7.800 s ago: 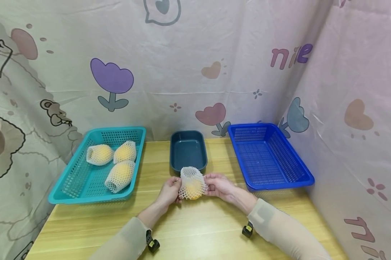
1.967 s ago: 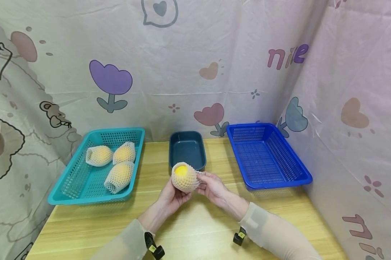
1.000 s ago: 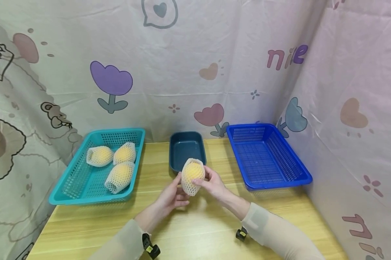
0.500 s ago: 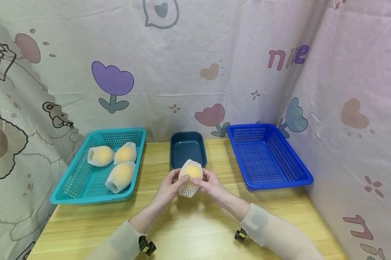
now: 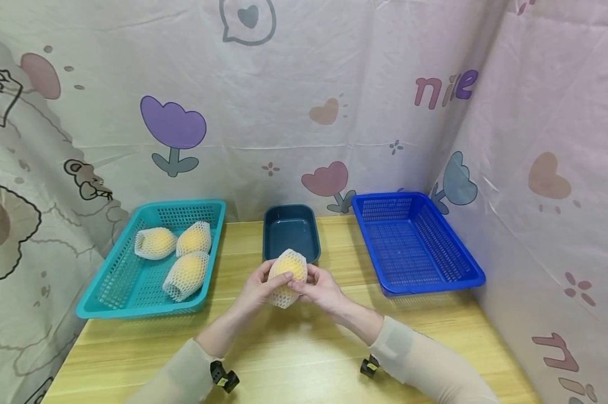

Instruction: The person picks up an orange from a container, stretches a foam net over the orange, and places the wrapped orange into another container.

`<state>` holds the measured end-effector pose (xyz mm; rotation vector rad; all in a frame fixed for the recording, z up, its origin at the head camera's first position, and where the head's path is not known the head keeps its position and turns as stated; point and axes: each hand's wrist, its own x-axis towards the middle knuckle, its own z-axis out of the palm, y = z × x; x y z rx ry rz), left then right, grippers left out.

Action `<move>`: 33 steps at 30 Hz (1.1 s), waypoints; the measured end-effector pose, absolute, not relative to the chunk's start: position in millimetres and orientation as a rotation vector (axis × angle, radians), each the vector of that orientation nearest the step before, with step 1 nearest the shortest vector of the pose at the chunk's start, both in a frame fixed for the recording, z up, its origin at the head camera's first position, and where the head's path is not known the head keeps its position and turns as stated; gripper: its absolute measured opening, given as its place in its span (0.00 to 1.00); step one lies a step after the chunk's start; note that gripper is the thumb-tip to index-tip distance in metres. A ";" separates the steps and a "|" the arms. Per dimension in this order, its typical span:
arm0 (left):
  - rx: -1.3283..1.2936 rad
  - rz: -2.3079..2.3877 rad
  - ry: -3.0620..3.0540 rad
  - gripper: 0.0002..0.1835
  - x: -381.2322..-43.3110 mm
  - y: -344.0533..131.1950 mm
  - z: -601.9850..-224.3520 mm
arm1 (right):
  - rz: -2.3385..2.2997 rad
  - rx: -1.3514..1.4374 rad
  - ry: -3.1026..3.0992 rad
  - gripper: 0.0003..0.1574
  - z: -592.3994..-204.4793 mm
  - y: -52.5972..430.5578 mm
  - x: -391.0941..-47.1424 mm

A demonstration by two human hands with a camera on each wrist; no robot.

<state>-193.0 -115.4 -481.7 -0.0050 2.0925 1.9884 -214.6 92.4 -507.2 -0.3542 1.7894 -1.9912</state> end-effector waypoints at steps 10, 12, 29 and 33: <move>-0.044 1.999 2.124 0.33 -197.5 -125.5 -470.7 | -1.952 -0.401 1.788 0.40 -495.2 87.2 -213.1; -0.047 1.991 2.137 0.33 -198.1 -127.3 -468.1 | -1.926 -0.436 1.834 0.38 -493.5 85.4 -213.8; 0.073 1.804 2.322 0.40 -199.4 -149.9 -450.2 | -1.698 -0.647 2.177 0.32 -484.7 71.7 -220.5; 0.090 1.734 2.422 0.40 -200.1 -159.5 -442.9 | -1.635 -0.693 2.232 0.31 -480.7 66.9 -220.7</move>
